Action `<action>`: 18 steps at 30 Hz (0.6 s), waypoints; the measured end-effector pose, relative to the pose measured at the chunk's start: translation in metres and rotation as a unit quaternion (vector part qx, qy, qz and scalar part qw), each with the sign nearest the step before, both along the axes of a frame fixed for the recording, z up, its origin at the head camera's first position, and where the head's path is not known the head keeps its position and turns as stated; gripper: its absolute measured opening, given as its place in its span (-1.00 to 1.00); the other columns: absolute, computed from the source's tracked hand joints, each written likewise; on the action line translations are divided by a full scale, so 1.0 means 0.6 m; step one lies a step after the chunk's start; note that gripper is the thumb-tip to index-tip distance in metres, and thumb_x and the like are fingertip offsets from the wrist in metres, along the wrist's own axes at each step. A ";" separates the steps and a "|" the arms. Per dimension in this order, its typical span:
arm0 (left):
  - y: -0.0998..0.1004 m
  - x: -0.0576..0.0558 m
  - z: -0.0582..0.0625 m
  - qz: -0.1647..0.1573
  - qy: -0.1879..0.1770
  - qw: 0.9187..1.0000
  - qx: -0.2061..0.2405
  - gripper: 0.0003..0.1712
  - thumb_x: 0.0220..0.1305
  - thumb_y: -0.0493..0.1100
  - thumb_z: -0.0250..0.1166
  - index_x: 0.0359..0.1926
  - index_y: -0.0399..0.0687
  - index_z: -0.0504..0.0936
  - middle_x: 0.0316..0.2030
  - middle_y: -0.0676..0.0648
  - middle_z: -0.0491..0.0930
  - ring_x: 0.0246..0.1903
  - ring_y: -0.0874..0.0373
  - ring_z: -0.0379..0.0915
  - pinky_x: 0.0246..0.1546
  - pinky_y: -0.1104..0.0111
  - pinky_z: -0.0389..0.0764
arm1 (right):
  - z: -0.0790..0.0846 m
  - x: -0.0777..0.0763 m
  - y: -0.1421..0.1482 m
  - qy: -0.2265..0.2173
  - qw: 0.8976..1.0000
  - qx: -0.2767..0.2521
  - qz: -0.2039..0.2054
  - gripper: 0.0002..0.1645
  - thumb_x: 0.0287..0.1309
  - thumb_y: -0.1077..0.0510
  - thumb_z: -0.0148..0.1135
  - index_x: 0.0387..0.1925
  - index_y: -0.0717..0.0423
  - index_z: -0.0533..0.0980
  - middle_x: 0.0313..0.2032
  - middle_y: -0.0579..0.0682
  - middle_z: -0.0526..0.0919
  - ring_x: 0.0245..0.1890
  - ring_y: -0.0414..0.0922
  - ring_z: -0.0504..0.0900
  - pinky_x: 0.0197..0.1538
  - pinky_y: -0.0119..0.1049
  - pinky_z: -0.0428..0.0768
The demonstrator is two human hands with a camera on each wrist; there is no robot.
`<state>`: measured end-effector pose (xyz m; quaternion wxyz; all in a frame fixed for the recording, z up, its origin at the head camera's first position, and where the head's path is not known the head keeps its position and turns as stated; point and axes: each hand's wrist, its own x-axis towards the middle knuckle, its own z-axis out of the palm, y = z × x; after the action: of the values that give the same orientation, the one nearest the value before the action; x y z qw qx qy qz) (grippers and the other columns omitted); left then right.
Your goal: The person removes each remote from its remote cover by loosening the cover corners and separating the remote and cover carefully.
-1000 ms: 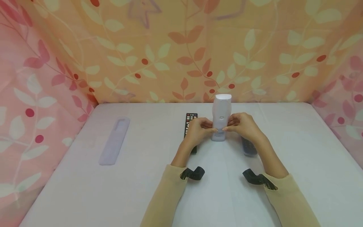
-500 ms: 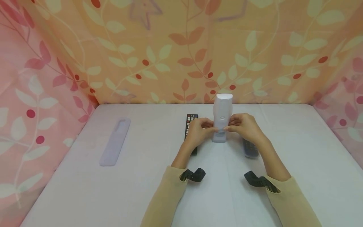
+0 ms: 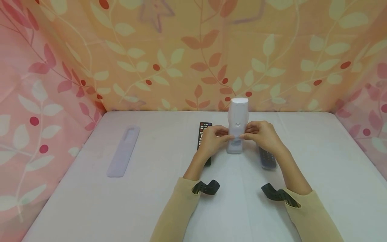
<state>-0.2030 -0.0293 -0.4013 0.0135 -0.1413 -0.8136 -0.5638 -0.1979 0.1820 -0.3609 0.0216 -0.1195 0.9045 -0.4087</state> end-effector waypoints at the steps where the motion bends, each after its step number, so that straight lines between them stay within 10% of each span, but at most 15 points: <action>1: 0.000 0.000 0.001 0.000 0.001 1.000 0.002 -0.76 0.27 -0.23 0.55 -0.10 -0.27 0.80 -0.17 -0.17 0.81 -0.14 0.03 0.73 -0.11 0.38 0.68 | 0.000 0.000 0.001 0.000 1.000 -0.003 -0.001 -0.61 0.25 0.25 0.51 -0.01 0.48 0.65 -0.12 0.34 0.79 -0.07 0.22 0.80 -0.01 -0.04 0.76; 18: 0.000 0.000 0.006 0.002 -0.004 1.000 0.018 -0.69 0.33 -0.22 0.50 0.03 -0.30 0.77 -0.08 -0.21 0.80 -0.05 -0.03 0.75 0.05 0.26 0.71 | -0.001 -0.001 0.000 -0.007 0.996 -0.087 0.017 -0.65 0.44 0.36 0.26 0.08 0.63 0.56 -0.02 0.52 0.70 -0.08 0.23 0.81 -0.07 -0.25 0.77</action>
<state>-0.2030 -0.0290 -0.3977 0.0140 -0.1377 -0.8035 -0.5790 -0.1986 0.1821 -0.3617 0.0242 -0.1334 0.8630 -0.4866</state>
